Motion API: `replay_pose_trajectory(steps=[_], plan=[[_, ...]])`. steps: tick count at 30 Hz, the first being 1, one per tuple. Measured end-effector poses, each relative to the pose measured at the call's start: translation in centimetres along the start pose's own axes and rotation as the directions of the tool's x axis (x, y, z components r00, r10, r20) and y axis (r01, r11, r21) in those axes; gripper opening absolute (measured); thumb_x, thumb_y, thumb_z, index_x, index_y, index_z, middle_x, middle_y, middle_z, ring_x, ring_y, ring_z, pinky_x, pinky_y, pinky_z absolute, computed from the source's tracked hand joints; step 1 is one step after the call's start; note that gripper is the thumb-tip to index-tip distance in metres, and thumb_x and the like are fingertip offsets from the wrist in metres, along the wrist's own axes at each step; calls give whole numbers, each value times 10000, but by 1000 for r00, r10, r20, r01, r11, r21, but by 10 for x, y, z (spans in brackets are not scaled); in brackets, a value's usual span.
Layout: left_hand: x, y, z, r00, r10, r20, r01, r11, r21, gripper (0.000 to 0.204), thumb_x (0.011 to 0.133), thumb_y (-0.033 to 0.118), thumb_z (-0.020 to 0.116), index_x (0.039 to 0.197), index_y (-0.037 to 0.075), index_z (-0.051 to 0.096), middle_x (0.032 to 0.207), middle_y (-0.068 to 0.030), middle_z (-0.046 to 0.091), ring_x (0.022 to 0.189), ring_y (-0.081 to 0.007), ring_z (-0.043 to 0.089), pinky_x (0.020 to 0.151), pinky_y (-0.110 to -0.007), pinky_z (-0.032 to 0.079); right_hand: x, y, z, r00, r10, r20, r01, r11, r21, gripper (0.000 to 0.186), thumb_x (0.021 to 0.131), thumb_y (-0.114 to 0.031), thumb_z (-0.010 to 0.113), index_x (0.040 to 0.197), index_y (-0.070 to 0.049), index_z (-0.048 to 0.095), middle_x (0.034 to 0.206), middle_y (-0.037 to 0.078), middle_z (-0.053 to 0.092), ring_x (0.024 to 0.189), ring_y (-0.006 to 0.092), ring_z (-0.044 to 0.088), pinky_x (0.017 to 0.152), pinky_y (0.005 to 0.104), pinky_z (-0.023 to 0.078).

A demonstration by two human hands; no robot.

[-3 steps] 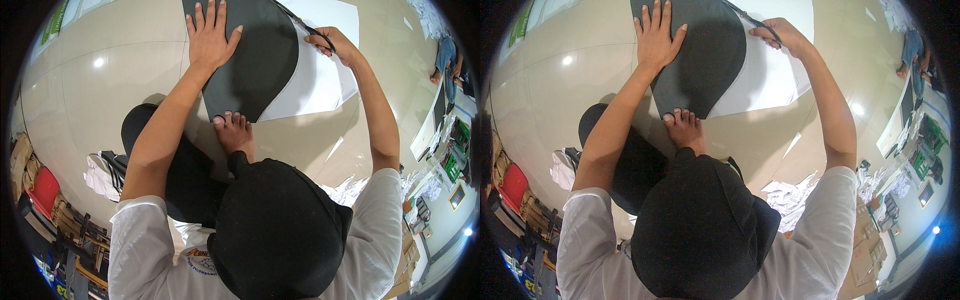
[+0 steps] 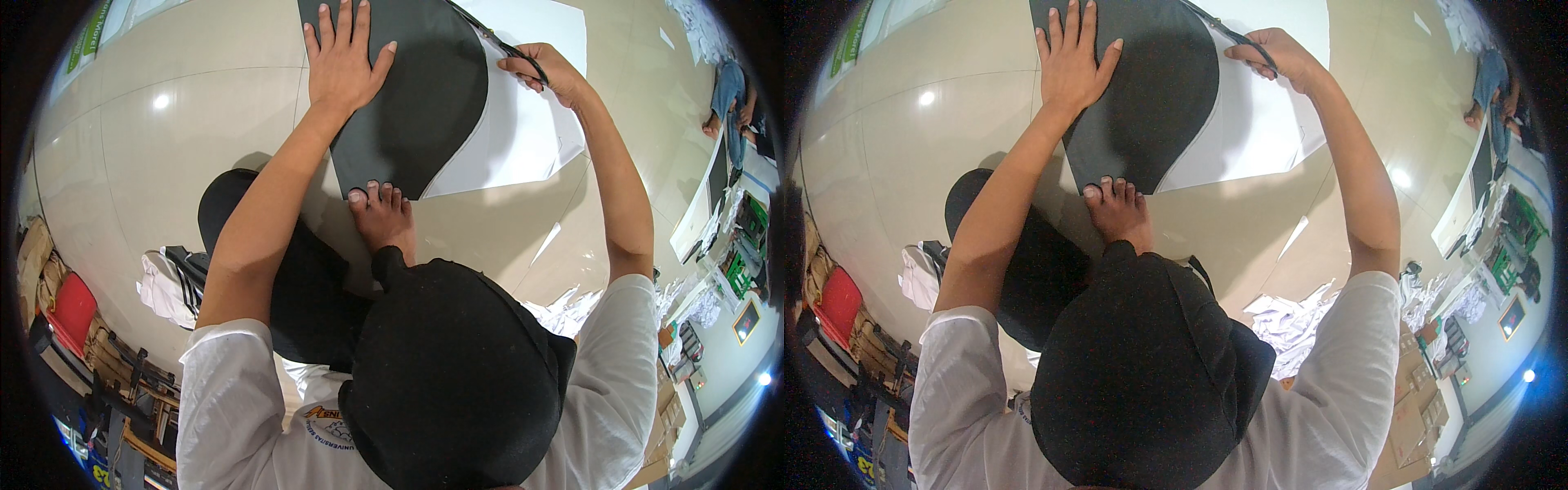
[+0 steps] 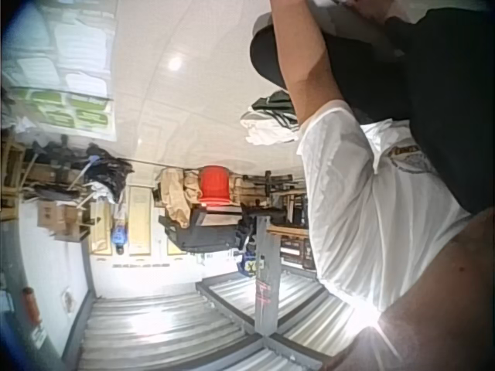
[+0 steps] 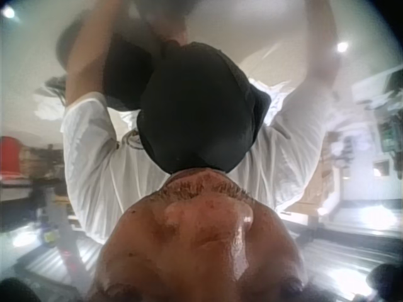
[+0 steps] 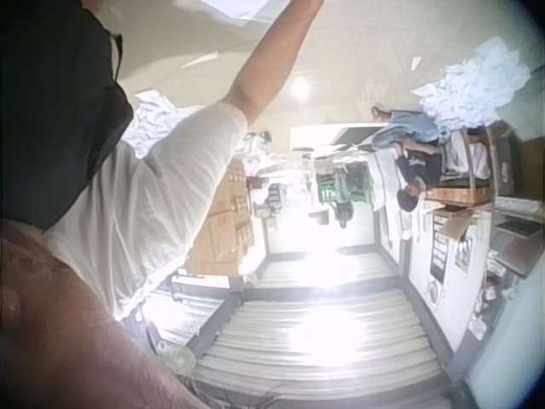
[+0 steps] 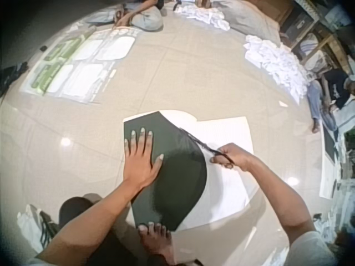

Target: The person sits on the floor and uses scissors to cut a large piece of white fabric with a black printed design. They trim the edges of the fabric, flip it over to reveal the printed side, and continue cutting along the design lines.

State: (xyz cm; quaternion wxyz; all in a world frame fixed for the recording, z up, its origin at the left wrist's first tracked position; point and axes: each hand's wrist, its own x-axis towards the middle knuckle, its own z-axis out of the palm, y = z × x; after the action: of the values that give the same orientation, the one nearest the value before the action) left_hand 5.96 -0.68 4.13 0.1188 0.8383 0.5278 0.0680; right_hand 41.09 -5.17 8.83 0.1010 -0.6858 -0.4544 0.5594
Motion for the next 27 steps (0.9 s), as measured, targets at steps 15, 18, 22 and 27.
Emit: replay_pose_trajectory(steps=[15,18,22,27], plan=[[0,-1,1,1000,7,-17,-7,1000,-14,883,1050,536,532,1711,10,276,1763,-276,262,1631,-521,181,1337,-649,102,10,-6,-3,1000,15,13,-14,999,-49,365,929,-400,835,739,-148,652,582,-81,505,485,27,432,493,213,322],[0,-1,2,1000,12,-25,-12,1000,-14,883,1049,535,534,1711,11,277,1762,-277,264,1630,-523,183,1337,-649,100,11,-7,-2,1000,15,10,-14,999,-33,361,925,-394,842,744,-144,656,585,-80,509,485,28,434,492,214,327],[1,0,2,1000,7,-20,-7,1000,-14,882,1051,538,533,1712,14,277,1762,-276,265,1630,-523,183,1338,-648,99,15,-1,-4,1000,-5,31,6,1000,-11,352,911,-392,858,760,-132,676,593,-76,521,486,30,442,491,215,334],[1,0,2,1000,4,-20,-4,1000,-13,880,1054,542,529,1711,13,279,1763,-274,265,1631,-521,181,1338,-648,99,14,-2,-6,999,-13,39,15,999,-48,347,902,-400,866,779,-122,699,596,-73,528,489,31,451,491,212,337]])
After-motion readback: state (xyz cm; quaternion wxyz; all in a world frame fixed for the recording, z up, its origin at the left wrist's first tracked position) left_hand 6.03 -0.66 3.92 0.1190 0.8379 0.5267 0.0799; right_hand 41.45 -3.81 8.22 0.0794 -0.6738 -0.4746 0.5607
